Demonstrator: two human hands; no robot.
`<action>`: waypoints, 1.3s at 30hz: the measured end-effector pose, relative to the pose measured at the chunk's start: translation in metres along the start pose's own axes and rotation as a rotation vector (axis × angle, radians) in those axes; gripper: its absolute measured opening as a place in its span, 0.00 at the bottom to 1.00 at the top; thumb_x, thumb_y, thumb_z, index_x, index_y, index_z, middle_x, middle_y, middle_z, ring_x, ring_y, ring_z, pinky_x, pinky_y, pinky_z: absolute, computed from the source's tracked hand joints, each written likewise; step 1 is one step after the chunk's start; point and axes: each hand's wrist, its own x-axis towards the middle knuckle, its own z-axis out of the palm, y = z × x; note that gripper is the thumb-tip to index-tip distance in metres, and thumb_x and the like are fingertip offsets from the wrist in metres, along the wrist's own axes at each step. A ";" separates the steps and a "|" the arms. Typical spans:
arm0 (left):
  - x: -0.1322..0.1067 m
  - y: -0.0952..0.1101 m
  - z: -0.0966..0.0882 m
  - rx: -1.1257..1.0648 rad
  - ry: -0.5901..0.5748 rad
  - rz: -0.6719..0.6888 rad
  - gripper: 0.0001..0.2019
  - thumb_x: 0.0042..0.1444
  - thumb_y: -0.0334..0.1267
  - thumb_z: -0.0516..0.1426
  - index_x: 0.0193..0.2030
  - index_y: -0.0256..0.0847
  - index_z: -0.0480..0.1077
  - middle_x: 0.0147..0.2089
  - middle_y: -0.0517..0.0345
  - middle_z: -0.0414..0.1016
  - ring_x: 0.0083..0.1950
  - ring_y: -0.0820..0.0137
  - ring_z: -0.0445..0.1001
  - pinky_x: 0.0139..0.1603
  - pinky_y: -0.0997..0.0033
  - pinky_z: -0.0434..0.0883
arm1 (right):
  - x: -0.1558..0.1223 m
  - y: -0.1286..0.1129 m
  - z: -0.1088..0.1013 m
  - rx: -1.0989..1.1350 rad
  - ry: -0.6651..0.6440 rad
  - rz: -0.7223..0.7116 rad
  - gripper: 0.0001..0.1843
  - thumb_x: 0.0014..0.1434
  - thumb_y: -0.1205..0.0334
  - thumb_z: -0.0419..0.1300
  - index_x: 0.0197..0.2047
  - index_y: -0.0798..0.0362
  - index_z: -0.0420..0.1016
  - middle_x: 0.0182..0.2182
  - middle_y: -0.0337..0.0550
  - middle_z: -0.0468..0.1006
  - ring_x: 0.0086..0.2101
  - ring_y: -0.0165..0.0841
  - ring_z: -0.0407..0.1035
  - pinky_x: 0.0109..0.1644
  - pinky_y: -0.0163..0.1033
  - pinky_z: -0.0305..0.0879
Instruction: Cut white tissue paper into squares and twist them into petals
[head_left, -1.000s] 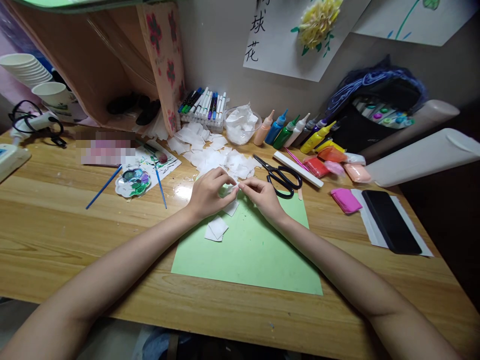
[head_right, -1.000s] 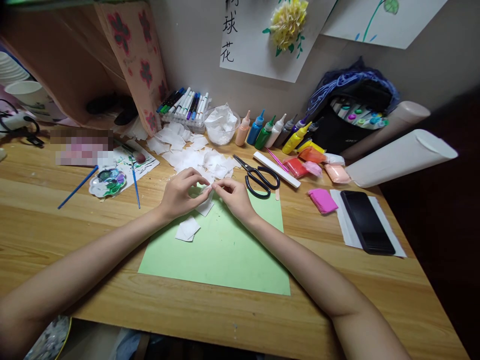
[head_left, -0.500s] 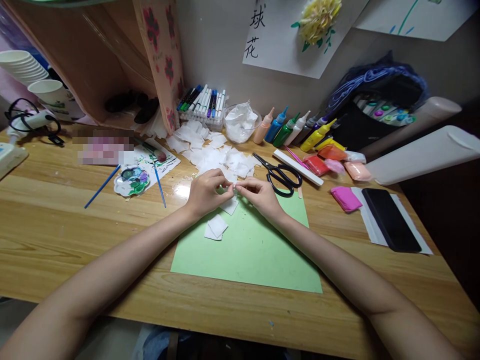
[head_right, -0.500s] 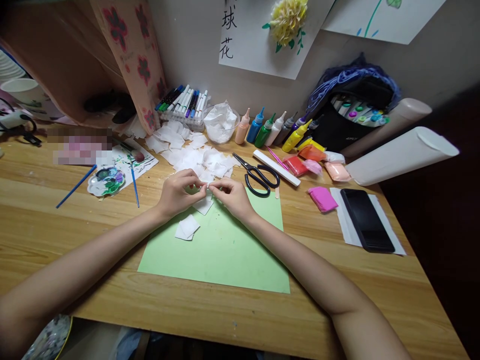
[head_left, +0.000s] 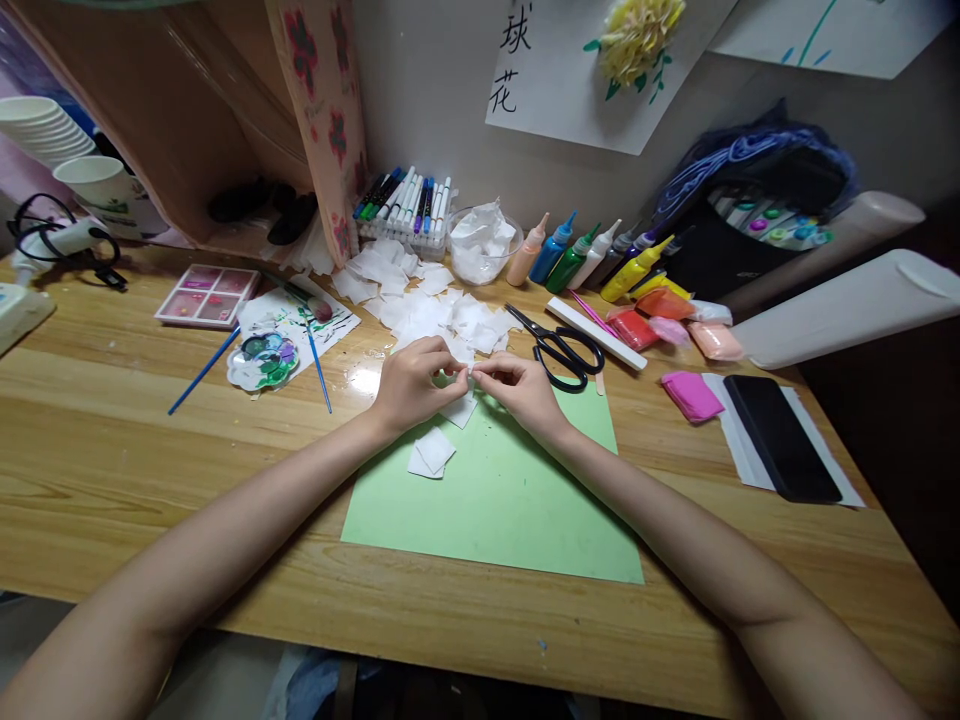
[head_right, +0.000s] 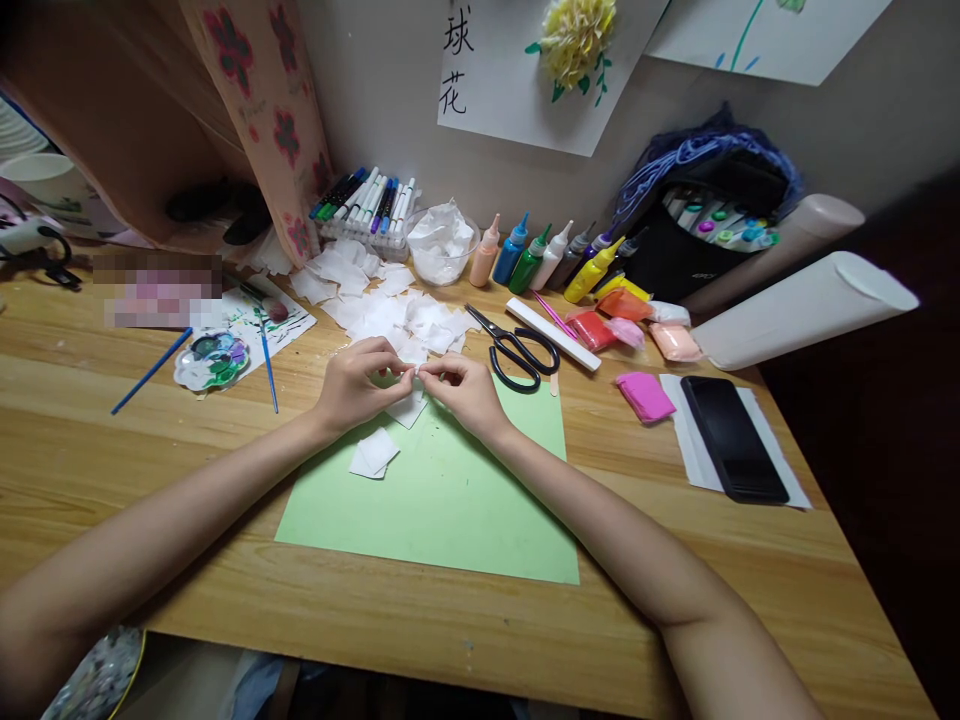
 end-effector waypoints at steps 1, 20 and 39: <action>0.000 0.000 0.000 -0.001 0.000 0.000 0.07 0.50 0.36 0.58 0.23 0.38 0.70 0.26 0.60 0.69 0.28 0.75 0.66 0.28 0.75 0.61 | 0.000 0.000 0.000 -0.002 0.000 -0.001 0.08 0.50 0.59 0.63 0.31 0.55 0.79 0.25 0.40 0.71 0.25 0.27 0.59 0.28 0.36 0.54; 0.002 0.001 -0.003 -0.084 -0.096 0.085 0.09 0.55 0.38 0.57 0.40 0.42 0.76 0.34 0.55 0.74 0.36 0.70 0.71 0.36 0.71 0.67 | 0.001 0.004 -0.002 0.061 0.054 0.003 0.11 0.49 0.54 0.64 0.28 0.55 0.78 0.26 0.42 0.74 0.24 0.28 0.62 0.27 0.36 0.57; 0.002 0.002 -0.004 -0.035 -0.085 0.008 0.07 0.57 0.35 0.53 0.32 0.39 0.72 0.33 0.56 0.72 0.35 0.71 0.69 0.36 0.71 0.65 | 0.002 0.004 -0.001 0.024 0.032 -0.010 0.12 0.49 0.54 0.63 0.26 0.55 0.71 0.22 0.37 0.66 0.23 0.25 0.56 0.25 0.34 0.52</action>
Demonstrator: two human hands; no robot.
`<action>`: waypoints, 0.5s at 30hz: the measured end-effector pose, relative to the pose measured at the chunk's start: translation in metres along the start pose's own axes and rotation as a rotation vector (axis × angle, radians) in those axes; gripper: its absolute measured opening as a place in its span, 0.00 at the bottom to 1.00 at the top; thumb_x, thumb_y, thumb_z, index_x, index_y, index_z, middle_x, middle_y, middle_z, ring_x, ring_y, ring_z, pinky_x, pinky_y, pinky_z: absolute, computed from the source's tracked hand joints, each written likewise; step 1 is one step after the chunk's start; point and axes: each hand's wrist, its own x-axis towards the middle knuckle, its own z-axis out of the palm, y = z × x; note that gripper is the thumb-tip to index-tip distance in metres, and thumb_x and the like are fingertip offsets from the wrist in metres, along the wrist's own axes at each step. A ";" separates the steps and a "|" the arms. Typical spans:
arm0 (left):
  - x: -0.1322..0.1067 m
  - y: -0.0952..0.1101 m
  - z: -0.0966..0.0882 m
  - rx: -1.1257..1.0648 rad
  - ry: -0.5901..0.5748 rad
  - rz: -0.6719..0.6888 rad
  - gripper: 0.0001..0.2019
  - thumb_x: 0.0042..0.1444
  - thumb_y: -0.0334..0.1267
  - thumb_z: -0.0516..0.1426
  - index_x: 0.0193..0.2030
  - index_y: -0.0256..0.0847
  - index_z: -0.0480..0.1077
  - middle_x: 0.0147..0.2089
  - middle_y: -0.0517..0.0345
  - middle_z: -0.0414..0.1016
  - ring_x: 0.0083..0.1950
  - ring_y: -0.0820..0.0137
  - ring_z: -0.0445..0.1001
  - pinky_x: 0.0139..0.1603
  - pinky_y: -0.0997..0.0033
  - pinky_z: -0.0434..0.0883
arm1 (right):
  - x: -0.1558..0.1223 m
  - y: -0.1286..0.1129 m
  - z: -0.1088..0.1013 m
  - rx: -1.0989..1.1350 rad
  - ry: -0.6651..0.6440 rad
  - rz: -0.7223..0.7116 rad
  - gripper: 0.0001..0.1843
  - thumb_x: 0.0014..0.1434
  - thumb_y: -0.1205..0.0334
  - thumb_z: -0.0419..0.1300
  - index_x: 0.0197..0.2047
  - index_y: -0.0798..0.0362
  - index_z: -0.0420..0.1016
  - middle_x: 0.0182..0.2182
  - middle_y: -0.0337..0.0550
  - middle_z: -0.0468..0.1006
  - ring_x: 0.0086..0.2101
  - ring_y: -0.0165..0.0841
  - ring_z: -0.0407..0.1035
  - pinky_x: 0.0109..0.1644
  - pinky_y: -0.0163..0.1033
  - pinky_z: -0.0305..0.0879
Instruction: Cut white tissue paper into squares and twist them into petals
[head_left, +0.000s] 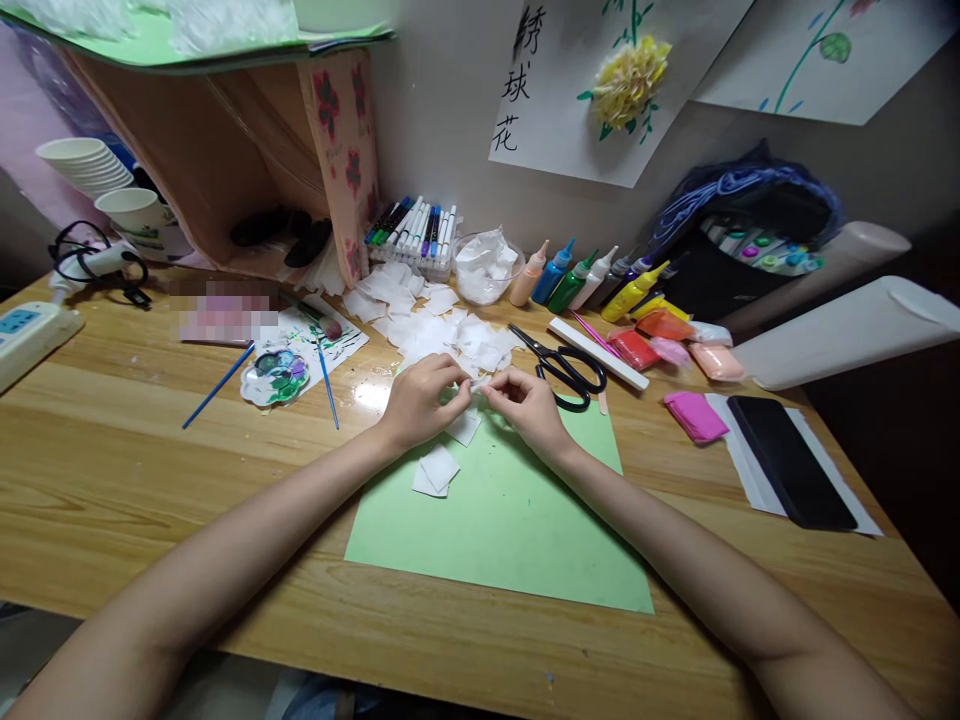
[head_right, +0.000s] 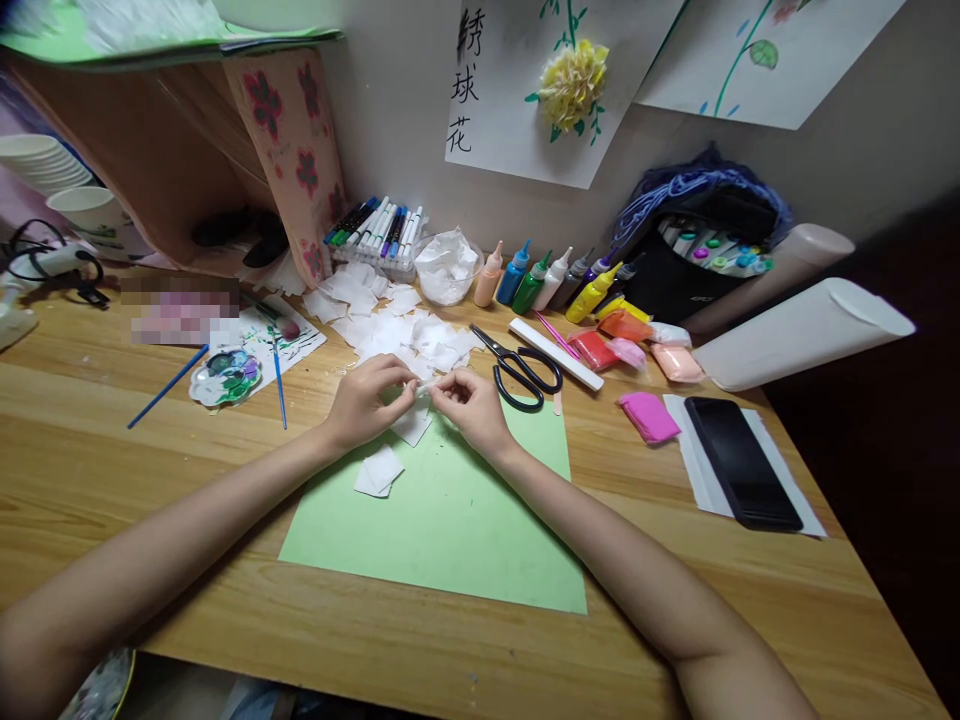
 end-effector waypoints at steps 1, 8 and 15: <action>0.000 0.001 0.000 0.007 0.011 -0.029 0.07 0.56 0.34 0.53 0.31 0.39 0.71 0.32 0.56 0.71 0.35 0.71 0.69 0.35 0.71 0.65 | 0.000 0.000 0.000 -0.001 0.001 0.000 0.12 0.49 0.54 0.63 0.25 0.55 0.70 0.22 0.36 0.65 0.23 0.25 0.55 0.25 0.34 0.52; 0.005 -0.001 -0.003 -0.046 0.116 -0.237 0.07 0.57 0.32 0.51 0.28 0.39 0.65 0.29 0.60 0.67 0.32 0.73 0.66 0.32 0.72 0.61 | 0.001 0.003 -0.001 0.005 0.027 0.025 0.12 0.51 0.55 0.60 0.25 0.54 0.66 0.21 0.35 0.63 0.22 0.25 0.55 0.25 0.34 0.52; 0.008 -0.018 0.001 -0.120 0.236 -0.462 0.09 0.55 0.33 0.52 0.23 0.39 0.64 0.25 0.61 0.67 0.28 0.73 0.65 0.29 0.73 0.60 | 0.001 -0.003 -0.001 -0.006 0.038 0.047 0.11 0.52 0.56 0.60 0.25 0.54 0.66 0.21 0.35 0.63 0.21 0.26 0.55 0.24 0.34 0.52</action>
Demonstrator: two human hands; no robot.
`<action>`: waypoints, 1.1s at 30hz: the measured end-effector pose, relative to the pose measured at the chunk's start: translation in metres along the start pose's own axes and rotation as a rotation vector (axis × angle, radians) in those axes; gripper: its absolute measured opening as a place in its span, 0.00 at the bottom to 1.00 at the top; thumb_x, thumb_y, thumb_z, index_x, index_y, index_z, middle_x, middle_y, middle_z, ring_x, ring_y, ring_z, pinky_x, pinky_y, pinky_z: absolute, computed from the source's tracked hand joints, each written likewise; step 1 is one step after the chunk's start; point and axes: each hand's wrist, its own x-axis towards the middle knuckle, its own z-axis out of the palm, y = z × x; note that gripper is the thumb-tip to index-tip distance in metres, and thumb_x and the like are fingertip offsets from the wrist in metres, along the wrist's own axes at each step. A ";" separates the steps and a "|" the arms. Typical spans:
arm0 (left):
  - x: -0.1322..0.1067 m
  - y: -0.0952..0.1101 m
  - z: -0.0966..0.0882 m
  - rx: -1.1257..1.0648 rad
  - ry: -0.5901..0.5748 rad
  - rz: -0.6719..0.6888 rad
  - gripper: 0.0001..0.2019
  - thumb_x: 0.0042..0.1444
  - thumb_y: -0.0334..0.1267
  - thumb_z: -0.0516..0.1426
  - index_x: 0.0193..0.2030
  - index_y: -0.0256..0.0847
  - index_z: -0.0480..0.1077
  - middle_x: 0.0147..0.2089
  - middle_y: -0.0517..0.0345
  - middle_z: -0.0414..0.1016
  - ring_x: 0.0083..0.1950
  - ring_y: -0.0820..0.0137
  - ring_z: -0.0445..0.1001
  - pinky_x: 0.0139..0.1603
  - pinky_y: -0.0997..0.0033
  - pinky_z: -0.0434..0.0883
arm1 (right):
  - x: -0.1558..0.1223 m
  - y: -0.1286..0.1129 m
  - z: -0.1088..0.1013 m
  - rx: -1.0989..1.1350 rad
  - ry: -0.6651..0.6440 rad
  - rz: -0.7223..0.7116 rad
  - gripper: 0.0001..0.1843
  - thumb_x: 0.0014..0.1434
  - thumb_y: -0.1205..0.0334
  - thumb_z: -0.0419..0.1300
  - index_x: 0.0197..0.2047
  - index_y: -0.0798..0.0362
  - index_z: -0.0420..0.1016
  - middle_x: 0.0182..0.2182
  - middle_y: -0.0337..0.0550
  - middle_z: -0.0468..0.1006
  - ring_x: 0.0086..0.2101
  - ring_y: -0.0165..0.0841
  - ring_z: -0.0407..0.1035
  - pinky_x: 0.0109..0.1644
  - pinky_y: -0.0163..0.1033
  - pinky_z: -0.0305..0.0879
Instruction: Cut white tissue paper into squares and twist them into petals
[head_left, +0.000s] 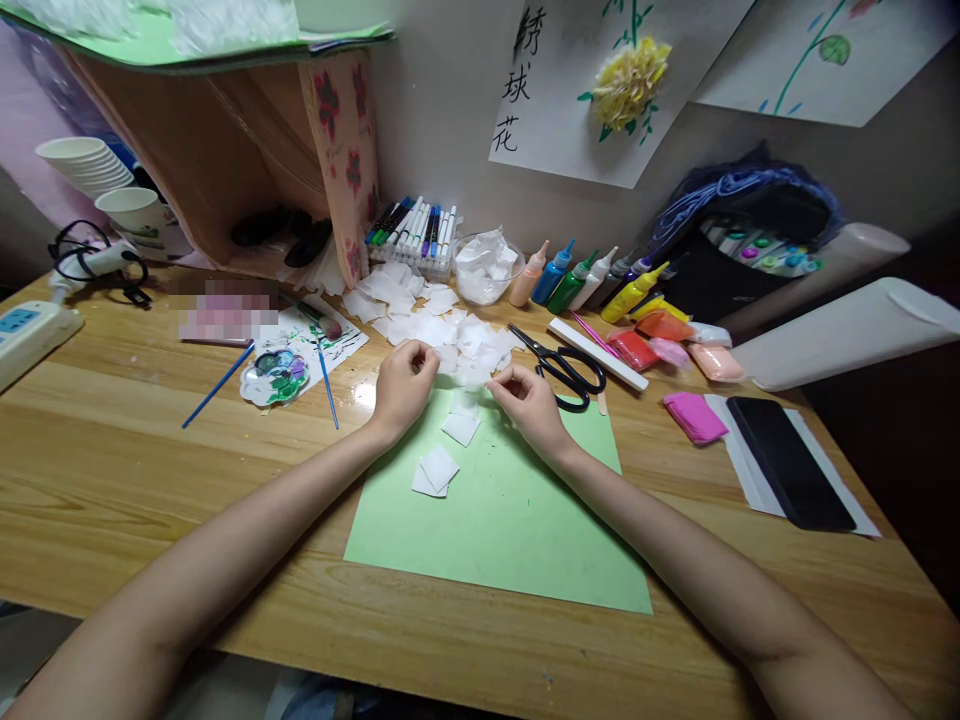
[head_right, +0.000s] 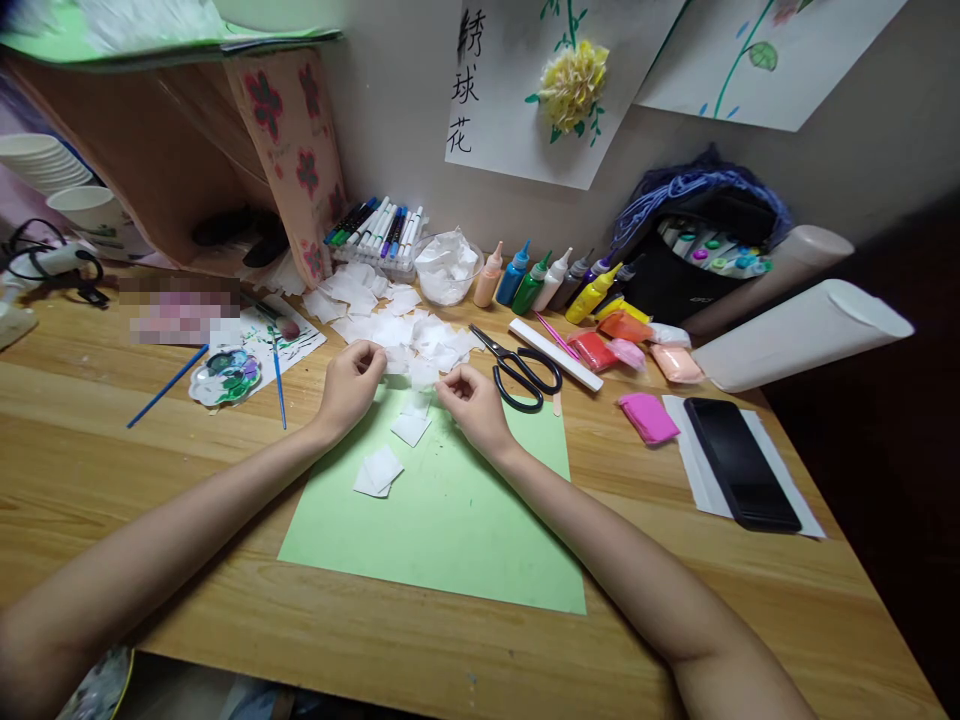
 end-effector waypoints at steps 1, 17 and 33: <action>0.001 -0.003 0.000 0.000 0.027 -0.017 0.09 0.55 0.33 0.52 0.23 0.39 0.65 0.25 0.61 0.67 0.28 0.73 0.65 0.29 0.73 0.60 | 0.000 0.000 0.000 -0.004 0.012 0.006 0.12 0.52 0.56 0.60 0.25 0.53 0.65 0.21 0.35 0.64 0.21 0.26 0.55 0.24 0.34 0.52; 0.000 -0.004 -0.001 -0.030 0.160 -0.008 0.12 0.52 0.26 0.51 0.44 0.40 0.63 0.46 0.53 0.66 0.35 0.73 0.68 0.39 0.70 0.67 | 0.005 -0.004 -0.014 -0.254 -0.476 -0.404 0.07 0.48 0.62 0.65 0.33 0.52 0.75 0.30 0.39 0.63 0.28 0.28 0.59 0.31 0.35 0.57; -0.005 0.011 -0.008 -0.087 -0.062 0.160 0.04 0.54 0.29 0.50 0.33 0.39 0.65 0.35 0.57 0.68 0.34 0.72 0.65 0.35 0.72 0.63 | 0.003 0.000 -0.009 -0.323 -0.230 -0.682 0.03 0.51 0.70 0.60 0.30 0.53 0.72 0.27 0.39 0.64 0.24 0.26 0.58 0.25 0.34 0.58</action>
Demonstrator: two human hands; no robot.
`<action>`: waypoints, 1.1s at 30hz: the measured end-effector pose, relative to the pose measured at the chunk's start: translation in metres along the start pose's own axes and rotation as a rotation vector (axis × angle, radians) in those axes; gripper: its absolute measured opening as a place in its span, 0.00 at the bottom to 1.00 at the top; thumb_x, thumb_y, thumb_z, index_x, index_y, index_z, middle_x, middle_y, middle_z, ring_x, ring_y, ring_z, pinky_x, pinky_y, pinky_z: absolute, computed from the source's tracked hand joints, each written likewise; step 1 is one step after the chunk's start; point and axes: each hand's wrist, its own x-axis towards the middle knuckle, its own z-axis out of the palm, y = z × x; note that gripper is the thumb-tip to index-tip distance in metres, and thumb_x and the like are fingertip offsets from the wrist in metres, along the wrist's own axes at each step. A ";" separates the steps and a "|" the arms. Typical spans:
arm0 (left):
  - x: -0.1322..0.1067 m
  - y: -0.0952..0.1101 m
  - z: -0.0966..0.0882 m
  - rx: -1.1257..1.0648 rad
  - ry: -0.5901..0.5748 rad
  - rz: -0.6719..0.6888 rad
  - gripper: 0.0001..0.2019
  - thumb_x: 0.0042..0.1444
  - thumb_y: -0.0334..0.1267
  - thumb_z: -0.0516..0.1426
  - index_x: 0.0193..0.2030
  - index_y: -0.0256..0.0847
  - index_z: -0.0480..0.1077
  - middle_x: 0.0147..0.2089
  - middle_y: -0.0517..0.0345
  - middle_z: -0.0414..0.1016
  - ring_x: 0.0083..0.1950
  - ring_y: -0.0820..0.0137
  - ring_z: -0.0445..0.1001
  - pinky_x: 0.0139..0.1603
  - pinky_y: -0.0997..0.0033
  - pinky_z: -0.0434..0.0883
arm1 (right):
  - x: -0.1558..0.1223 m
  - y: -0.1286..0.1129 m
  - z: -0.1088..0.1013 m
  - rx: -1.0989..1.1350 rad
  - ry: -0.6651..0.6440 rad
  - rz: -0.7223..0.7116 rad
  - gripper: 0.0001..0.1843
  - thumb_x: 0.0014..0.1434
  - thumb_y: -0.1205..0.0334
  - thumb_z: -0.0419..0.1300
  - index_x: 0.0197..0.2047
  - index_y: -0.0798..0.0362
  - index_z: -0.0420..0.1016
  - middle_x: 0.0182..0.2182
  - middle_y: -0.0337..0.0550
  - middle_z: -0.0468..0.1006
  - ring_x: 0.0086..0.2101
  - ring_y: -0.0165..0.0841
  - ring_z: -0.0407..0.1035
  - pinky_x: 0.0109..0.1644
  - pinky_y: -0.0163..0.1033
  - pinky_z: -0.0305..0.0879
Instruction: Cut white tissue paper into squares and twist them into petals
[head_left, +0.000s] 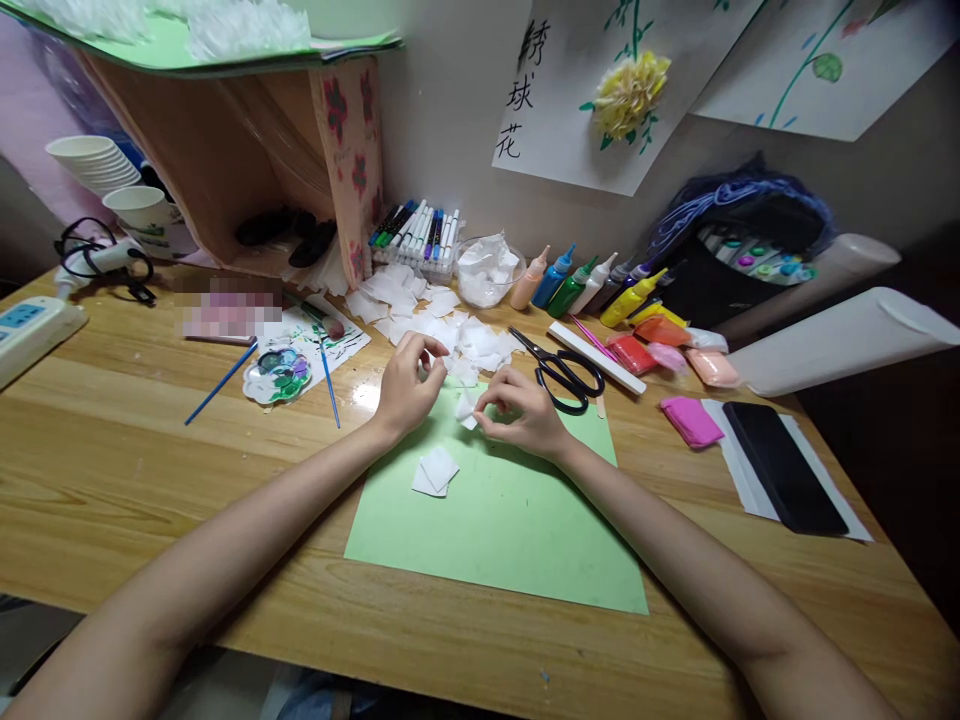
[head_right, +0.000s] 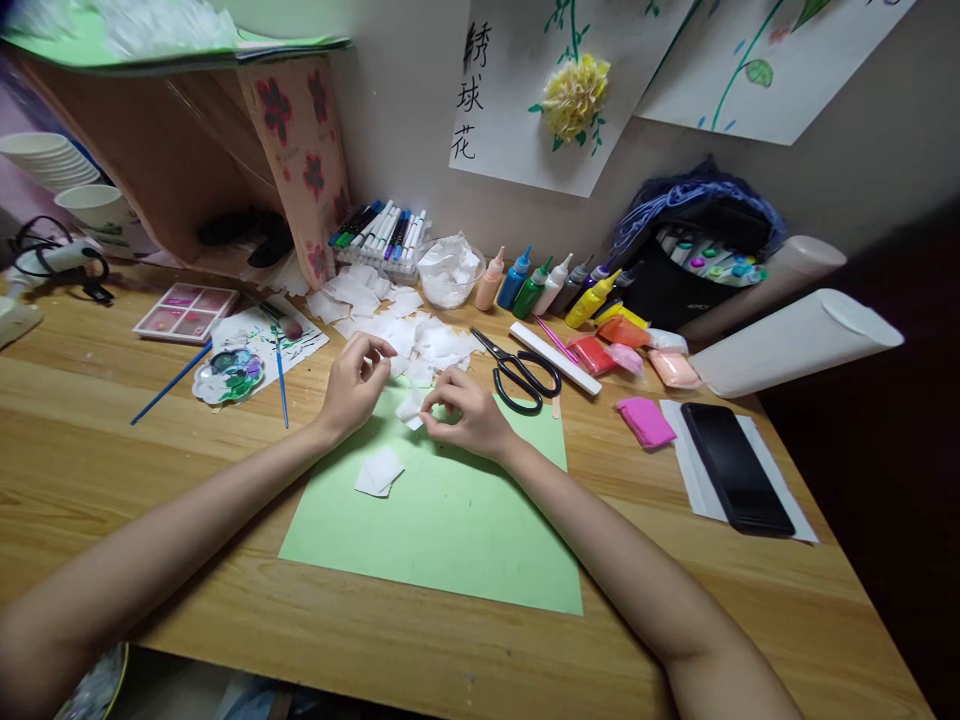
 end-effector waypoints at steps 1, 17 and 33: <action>-0.001 0.002 -0.001 -0.004 -0.045 0.044 0.05 0.55 0.32 0.50 0.31 0.39 0.65 0.33 0.58 0.67 0.33 0.72 0.65 0.34 0.71 0.62 | 0.000 0.000 -0.001 -0.031 0.072 -0.015 0.03 0.51 0.70 0.61 0.30 0.53 0.72 0.27 0.39 0.64 0.24 0.27 0.58 0.25 0.34 0.58; -0.004 0.006 -0.001 0.023 -0.367 0.176 0.12 0.61 0.36 0.48 0.26 0.39 0.62 0.27 0.60 0.63 0.30 0.72 0.62 0.33 0.72 0.59 | 0.000 0.002 -0.002 -0.163 0.212 0.015 0.03 0.54 0.68 0.61 0.33 0.53 0.71 0.28 0.40 0.64 0.25 0.27 0.59 0.27 0.36 0.61; -0.004 0.005 0.000 -0.011 -0.312 0.161 0.13 0.59 0.35 0.49 0.24 0.38 0.63 0.24 0.61 0.63 0.27 0.74 0.61 0.31 0.73 0.58 | 0.000 0.000 0.000 0.054 0.381 0.281 0.02 0.56 0.65 0.59 0.31 0.52 0.69 0.32 0.39 0.64 0.26 0.27 0.60 0.29 0.35 0.61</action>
